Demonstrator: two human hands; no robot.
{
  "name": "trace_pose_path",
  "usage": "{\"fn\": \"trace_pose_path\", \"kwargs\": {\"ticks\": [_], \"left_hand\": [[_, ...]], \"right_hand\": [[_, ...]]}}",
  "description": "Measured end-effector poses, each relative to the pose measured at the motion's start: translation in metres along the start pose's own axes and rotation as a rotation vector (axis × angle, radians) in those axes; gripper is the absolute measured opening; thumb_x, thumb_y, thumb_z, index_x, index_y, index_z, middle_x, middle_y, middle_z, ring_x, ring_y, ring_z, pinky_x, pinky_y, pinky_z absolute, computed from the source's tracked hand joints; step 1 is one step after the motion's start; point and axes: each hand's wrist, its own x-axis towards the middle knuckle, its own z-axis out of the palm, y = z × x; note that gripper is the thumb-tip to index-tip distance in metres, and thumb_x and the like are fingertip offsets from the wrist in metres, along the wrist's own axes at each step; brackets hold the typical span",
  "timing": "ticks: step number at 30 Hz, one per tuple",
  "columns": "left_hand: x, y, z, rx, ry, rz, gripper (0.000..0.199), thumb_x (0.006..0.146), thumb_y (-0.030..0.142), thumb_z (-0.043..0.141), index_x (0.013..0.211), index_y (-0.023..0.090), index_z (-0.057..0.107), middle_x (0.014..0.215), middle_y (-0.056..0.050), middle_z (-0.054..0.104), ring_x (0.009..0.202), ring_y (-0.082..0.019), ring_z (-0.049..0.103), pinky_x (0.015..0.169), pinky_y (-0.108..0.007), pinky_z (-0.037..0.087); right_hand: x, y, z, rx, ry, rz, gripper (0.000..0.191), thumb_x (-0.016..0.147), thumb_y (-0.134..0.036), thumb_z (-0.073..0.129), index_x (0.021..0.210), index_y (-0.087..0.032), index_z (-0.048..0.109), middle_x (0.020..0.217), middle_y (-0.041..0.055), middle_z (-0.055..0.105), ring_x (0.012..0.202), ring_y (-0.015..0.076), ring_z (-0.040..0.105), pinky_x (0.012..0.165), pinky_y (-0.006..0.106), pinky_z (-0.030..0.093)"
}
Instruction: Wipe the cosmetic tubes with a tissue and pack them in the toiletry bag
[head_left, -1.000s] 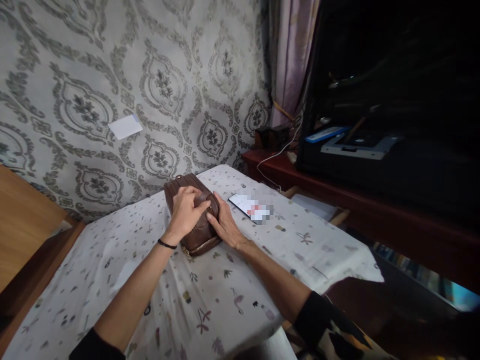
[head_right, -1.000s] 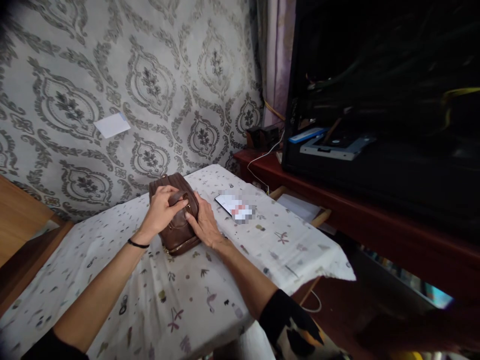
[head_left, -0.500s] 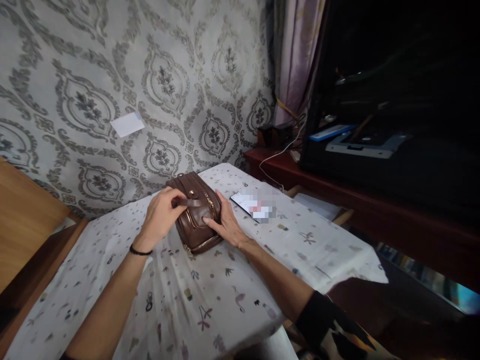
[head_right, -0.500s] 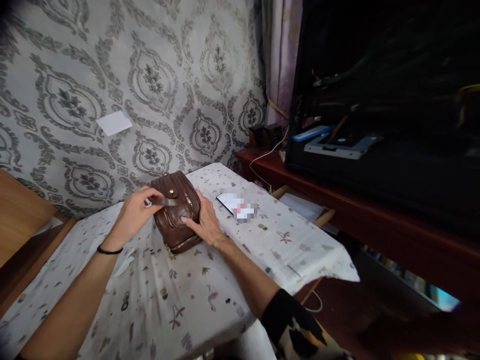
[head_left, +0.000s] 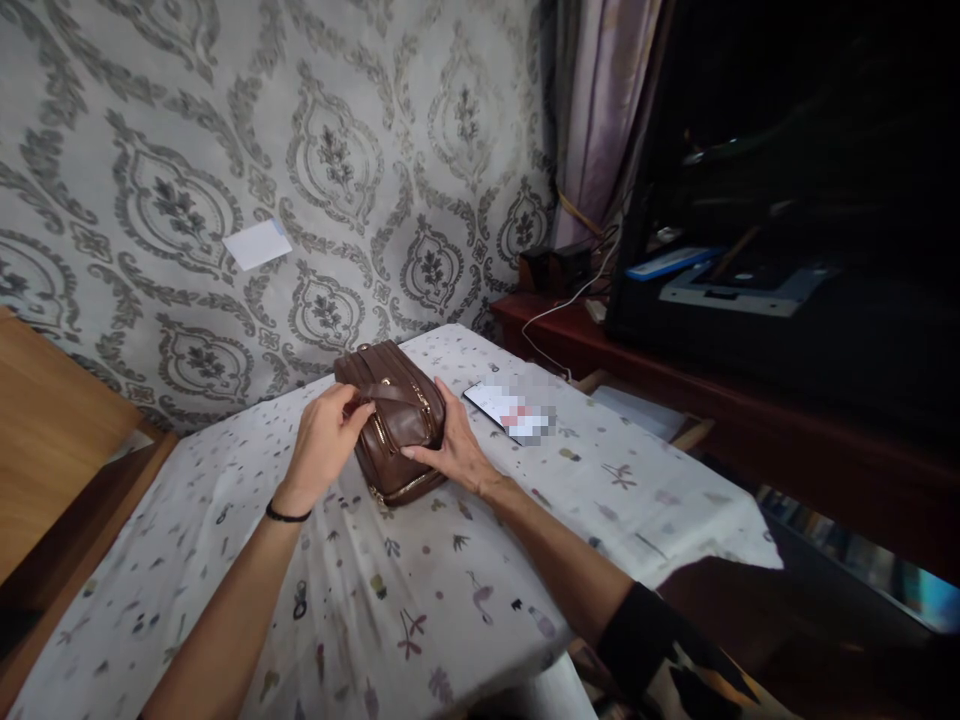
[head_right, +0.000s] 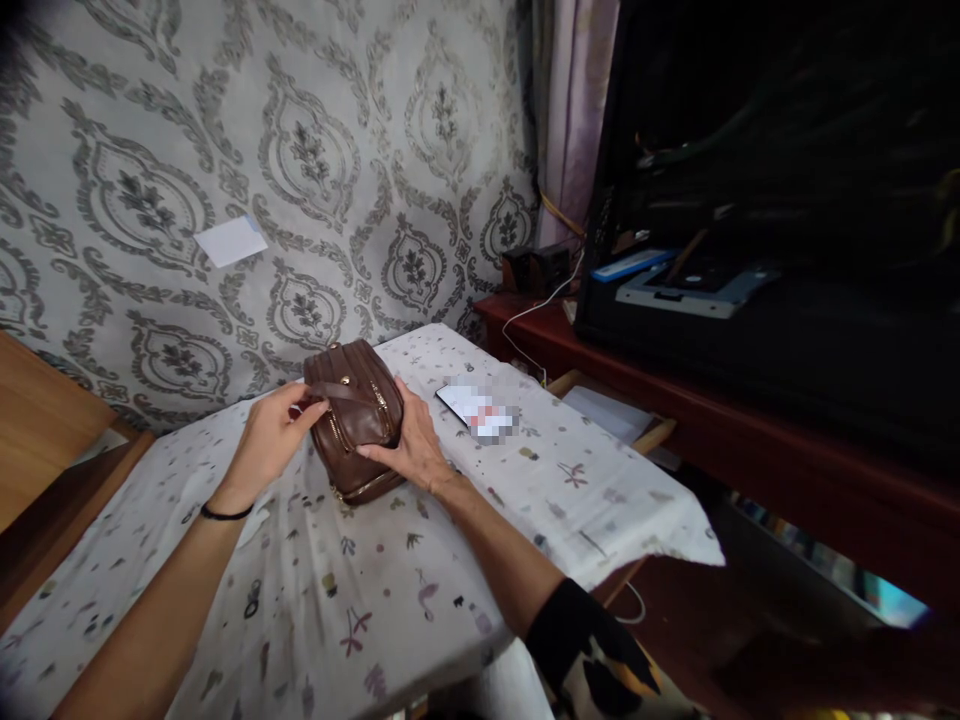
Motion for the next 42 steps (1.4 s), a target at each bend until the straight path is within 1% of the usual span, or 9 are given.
{"fn": "trace_pose_path", "kwargs": {"ticks": [5, 12, 21, 26, 29, 35, 38, 40, 42], "left_hand": [[-0.001, 0.000, -0.002, -0.038, -0.042, 0.020, 0.018, 0.090, 0.025, 0.054, 0.075, 0.018, 0.061, 0.076, -0.001, 0.060, 0.069, -0.016, 0.055, 0.062, -0.028, 0.039], [-0.012, 0.009, -0.006, 0.115, -0.077, 0.221, 0.017, 0.089, 0.014, 0.055, 0.074, 0.021, 0.060, 0.082, -0.003, 0.062, 0.086, -0.022, 0.059, 0.075, -0.034, 0.045], [-0.036, 0.004, 0.005, 0.189, -0.026, 0.409, 0.022, 0.087, 0.003, 0.051, 0.088, 0.020, 0.066, 0.086, -0.005, 0.064, 0.087, -0.024, 0.058, 0.077, -0.037, 0.049], [-0.043, 0.002, 0.013, 0.108, 0.029, 0.363, 0.022, 0.089, 0.004, 0.051, 0.089, 0.023, 0.064, 0.089, -0.004, 0.064, 0.089, -0.022, 0.059, 0.078, -0.035, 0.050], [-0.041, 0.009, 0.016, 0.177, 0.059, 0.319, 0.017, 0.086, 0.006, 0.056, 0.091, 0.022, 0.061, 0.093, -0.006, 0.064, 0.092, -0.025, 0.058, 0.081, -0.037, 0.049], [-0.026, 0.038, 0.027, 0.361, 0.042, 0.373, 0.038, 0.085, 0.013, 0.065, 0.122, 0.019, 0.059, 0.113, -0.011, 0.065, 0.108, -0.031, 0.054, 0.089, -0.044, 0.046], [-0.012, 0.045, 0.035, 0.390, 0.005, 0.388, 0.027, 0.086, 0.014, 0.066, 0.112, 0.020, 0.065, 0.109, -0.009, 0.067, 0.105, -0.031, 0.055, 0.087, -0.045, 0.045], [-0.003, 0.045, 0.040, 0.341, 0.001, 0.335, 0.009, 0.089, 0.017, 0.064, 0.097, 0.019, 0.068, 0.101, -0.008, 0.069, 0.100, -0.030, 0.057, 0.085, -0.044, 0.046], [0.005, 0.042, 0.044, 0.254, 0.020, 0.254, 0.007, 0.092, 0.021, 0.062, 0.087, 0.018, 0.067, 0.092, -0.007, 0.070, 0.095, -0.028, 0.059, 0.083, -0.042, 0.047]], "right_hand": [[0.000, 0.000, -0.001, -0.012, -0.006, -0.017, 0.117, 0.075, -0.066, 0.074, 0.161, -0.018, 0.010, 0.159, 0.0202, 0.031, 0.148, 0.0384, 0.028, 0.121, 0.059, 0.027], [0.000, -0.001, -0.003, -0.007, -0.010, -0.017, 0.118, 0.074, -0.067, 0.074, 0.161, -0.019, 0.009, 0.158, 0.0199, 0.033, 0.147, 0.0390, 0.030, 0.121, 0.060, 0.027], [0.000, 0.002, -0.002, -0.017, 0.005, -0.047, 0.117, 0.074, -0.062, 0.077, 0.161, -0.018, 0.011, 0.157, 0.0197, 0.035, 0.145, 0.0404, 0.034, 0.119, 0.060, 0.030], [0.000, 0.001, -0.003, -0.016, 0.003, -0.054, 0.117, 0.075, -0.065, 0.074, 0.160, -0.016, 0.011, 0.157, 0.0214, 0.035, 0.145, 0.0410, 0.034, 0.119, 0.059, 0.029], [0.001, 0.001, -0.003, -0.026, 0.002, -0.058, 0.118, 0.074, -0.069, 0.072, 0.160, -0.016, 0.011, 0.157, 0.0218, 0.035, 0.144, 0.0415, 0.035, 0.119, 0.060, 0.031], [0.001, 0.003, -0.002, -0.011, -0.013, -0.052, 0.122, 0.072, -0.071, 0.073, 0.161, -0.017, 0.009, 0.155, 0.0215, 0.036, 0.145, 0.0421, 0.033, 0.119, 0.061, 0.030], [0.001, -0.001, -0.005, 0.016, -0.031, -0.026, 0.120, 0.074, -0.070, 0.072, 0.161, -0.015, 0.011, 0.154, 0.0227, 0.035, 0.146, 0.0405, 0.032, 0.120, 0.060, 0.028], [0.001, -0.003, -0.007, 0.037, -0.047, -0.019, 0.120, 0.074, -0.071, 0.072, 0.161, -0.014, 0.011, 0.154, 0.0229, 0.035, 0.146, 0.0401, 0.031, 0.121, 0.059, 0.026], [0.001, -0.005, -0.011, 0.057, -0.070, -0.023, 0.121, 0.073, -0.071, 0.073, 0.161, -0.015, 0.010, 0.155, 0.0227, 0.034, 0.147, 0.0400, 0.030, 0.121, 0.059, 0.025]]}}
